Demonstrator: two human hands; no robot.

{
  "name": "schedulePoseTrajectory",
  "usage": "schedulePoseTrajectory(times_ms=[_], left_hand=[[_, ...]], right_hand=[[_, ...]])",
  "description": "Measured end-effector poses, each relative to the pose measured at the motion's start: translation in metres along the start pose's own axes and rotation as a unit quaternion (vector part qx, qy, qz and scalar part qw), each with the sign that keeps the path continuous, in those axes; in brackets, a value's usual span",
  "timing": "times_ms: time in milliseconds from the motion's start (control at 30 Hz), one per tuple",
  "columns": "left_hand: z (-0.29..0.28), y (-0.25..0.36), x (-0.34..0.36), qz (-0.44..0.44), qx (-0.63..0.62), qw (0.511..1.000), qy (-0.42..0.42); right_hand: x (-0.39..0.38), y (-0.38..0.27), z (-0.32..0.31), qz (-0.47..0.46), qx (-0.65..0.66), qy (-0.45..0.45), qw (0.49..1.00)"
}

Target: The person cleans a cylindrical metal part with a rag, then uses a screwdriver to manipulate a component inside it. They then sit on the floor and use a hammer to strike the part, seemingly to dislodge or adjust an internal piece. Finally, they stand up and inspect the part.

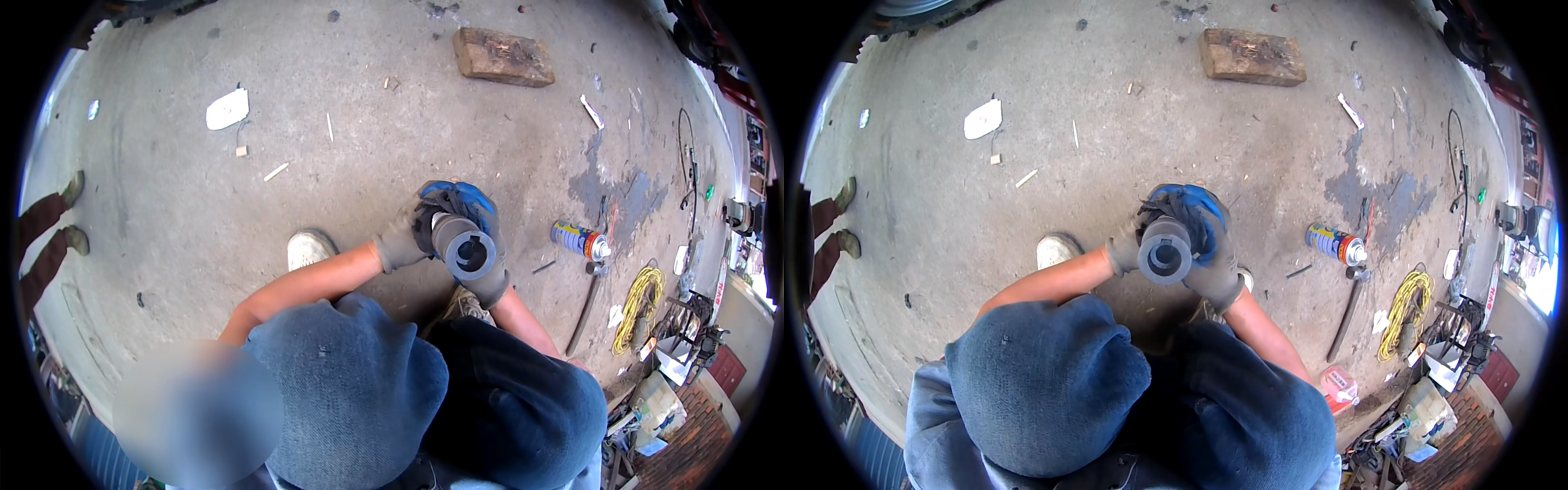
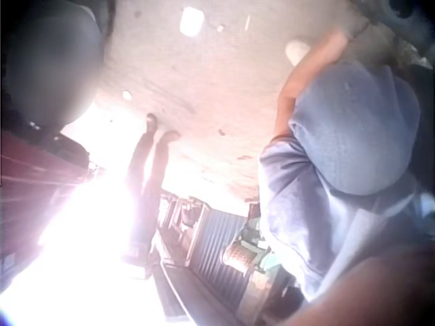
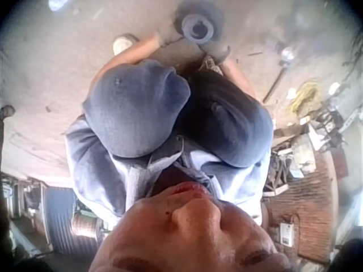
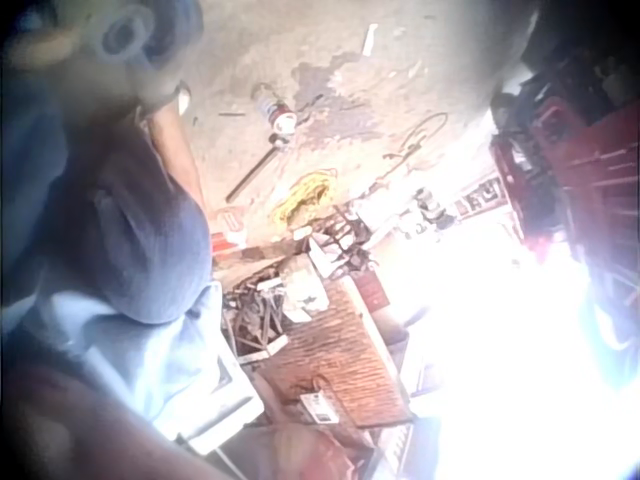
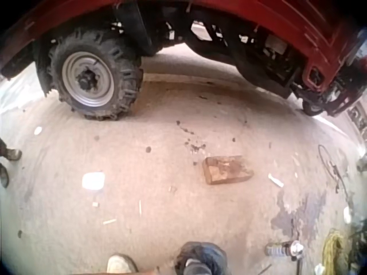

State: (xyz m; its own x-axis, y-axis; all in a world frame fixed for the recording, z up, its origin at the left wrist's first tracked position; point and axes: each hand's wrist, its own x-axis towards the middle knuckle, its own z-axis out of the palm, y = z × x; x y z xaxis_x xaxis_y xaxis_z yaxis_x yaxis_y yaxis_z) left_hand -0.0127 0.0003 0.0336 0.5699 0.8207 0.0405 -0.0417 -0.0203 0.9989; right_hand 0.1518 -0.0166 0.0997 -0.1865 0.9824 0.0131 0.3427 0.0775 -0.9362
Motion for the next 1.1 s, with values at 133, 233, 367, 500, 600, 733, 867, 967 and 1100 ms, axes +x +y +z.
schedulePoseTrajectory(times_ms=[133,233,367,500,600,733,867,967,1100], left_hand=[[0.004,-0.013,-0.005,-0.114,-0.158,0.981,0.004],[0.007,-0.013,-0.003,-0.158,-0.246,0.956,0.004],[0.004,-0.003,-0.001,-0.114,-0.212,0.970,0.011],[0.002,-0.001,-0.001,-0.112,-0.193,0.975,0.001],[0.001,-0.004,-0.002,-0.073,-0.171,0.982,0.008],[-0.003,-0.008,-0.004,0.047,-0.014,0.999,0.000],[0.009,-0.020,-0.011,-0.134,-0.211,0.968,0.019],[0.008,-0.006,-0.006,-0.170,-0.269,0.948,0.026],[0.002,0.007,0.000,-0.033,-0.079,0.996,0.022]], right_hand=[[0.004,-0.005,0.000,0.001,0.013,-0.020,1.000],[-0.002,-0.004,0.001,0.035,0.039,0.002,0.999],[-0.007,-0.001,0.005,0.064,0.062,0.019,0.996],[-0.003,-0.001,0.002,0.025,0.038,0.005,0.999],[-0.001,0.001,0.006,-0.014,0.047,0.034,0.998],[-0.006,0.012,0.009,0.015,0.081,0.012,0.997],[0.004,0.026,0.002,0.005,0.100,-0.060,0.993],[-0.006,0.047,0.001,0.041,0.138,-0.062,0.988],[-0.017,0.062,0.005,0.082,0.165,-0.058,0.981]])
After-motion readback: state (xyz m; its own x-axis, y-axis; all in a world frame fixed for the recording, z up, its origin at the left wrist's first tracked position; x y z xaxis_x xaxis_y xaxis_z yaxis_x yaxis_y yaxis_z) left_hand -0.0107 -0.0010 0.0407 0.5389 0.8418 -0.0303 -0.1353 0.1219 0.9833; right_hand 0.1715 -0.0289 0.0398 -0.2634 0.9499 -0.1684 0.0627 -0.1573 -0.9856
